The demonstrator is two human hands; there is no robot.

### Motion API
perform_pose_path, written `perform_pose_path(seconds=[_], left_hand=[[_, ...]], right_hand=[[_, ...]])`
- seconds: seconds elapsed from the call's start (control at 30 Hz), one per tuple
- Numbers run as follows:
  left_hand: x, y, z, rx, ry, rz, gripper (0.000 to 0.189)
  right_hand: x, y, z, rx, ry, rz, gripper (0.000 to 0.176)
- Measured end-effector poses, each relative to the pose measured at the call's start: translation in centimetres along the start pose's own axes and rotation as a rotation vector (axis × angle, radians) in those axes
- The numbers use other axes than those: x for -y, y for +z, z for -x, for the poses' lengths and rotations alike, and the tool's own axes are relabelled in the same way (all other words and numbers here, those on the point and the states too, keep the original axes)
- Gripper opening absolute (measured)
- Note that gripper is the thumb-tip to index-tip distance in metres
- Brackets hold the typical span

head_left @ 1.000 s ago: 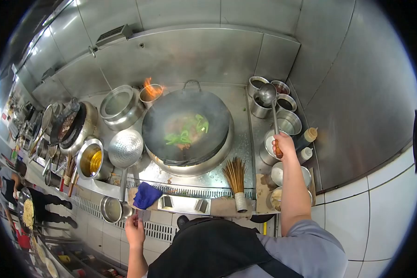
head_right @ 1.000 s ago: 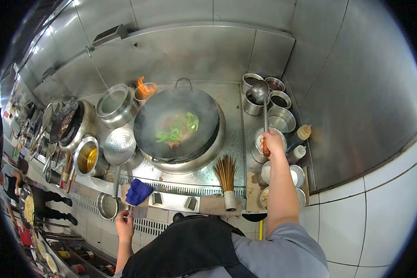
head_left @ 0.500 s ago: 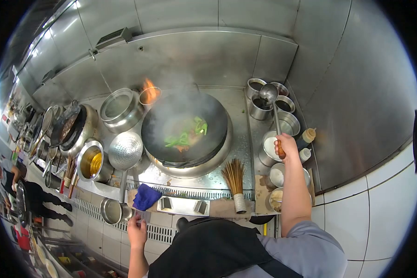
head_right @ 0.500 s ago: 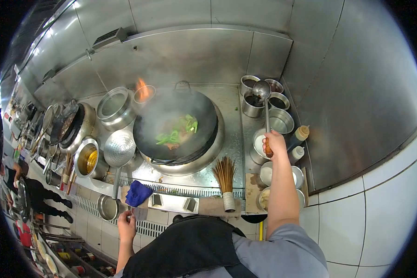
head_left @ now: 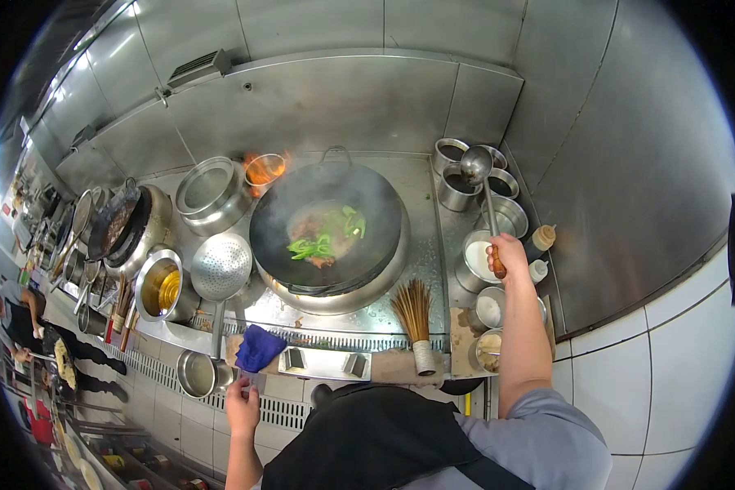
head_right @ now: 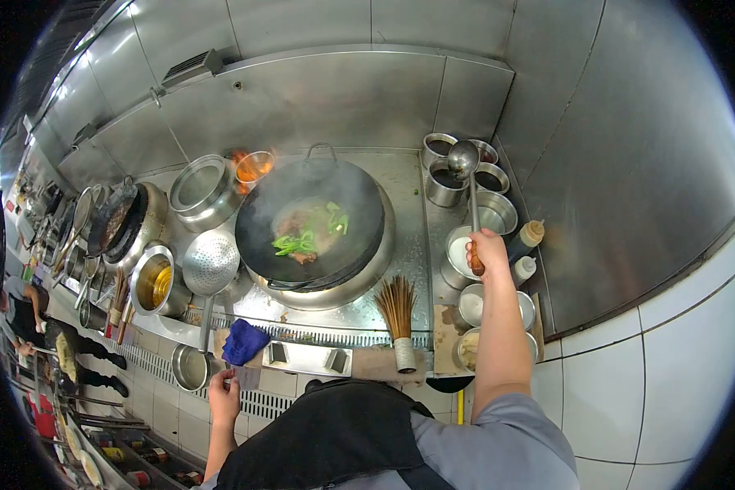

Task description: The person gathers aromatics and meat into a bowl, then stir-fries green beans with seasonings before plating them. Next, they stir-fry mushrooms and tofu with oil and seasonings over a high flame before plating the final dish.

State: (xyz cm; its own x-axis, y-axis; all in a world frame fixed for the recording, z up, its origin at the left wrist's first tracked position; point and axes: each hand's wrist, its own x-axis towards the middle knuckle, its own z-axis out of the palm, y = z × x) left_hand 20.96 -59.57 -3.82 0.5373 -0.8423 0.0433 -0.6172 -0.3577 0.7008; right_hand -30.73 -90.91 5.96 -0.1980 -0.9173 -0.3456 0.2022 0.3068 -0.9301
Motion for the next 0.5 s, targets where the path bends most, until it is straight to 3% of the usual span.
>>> perform_pose_path(seconds=[0.17, 0.3, 0.37, 0.43, 0.5], left_hand=[[0.9, -0.3, -0.2, 0.009, 0.010, -0.044, 0.026], [0.7, 0.0, -0.4, -0.037, -0.027, -0.031, 0.025], [0.8, 0.5, -1.1, -0.037, 0.020, -0.003, 0.024], [-2.0, 0.8, -2.6, -0.034, 0.117, -0.032, 0.022], [-7.3, 0.9, -4.5, 0.040, 0.134, 0.087, 0.021]], right_hand=[[0.8, 1.0, 2.9, 0.027, -0.009, -0.030, 0.009], [0.0, 2.6, 8.2, 0.114, -0.026, 0.267, 0.032], [-0.6, 3.3, 9.9, 0.222, 0.007, 0.166, 0.034], [-1.3, 4.6, 10.0, 0.322, 0.053, 0.064, 0.037], [-2.6, 7.1, 8.9, 0.408, 0.045, 0.256, 0.048]])
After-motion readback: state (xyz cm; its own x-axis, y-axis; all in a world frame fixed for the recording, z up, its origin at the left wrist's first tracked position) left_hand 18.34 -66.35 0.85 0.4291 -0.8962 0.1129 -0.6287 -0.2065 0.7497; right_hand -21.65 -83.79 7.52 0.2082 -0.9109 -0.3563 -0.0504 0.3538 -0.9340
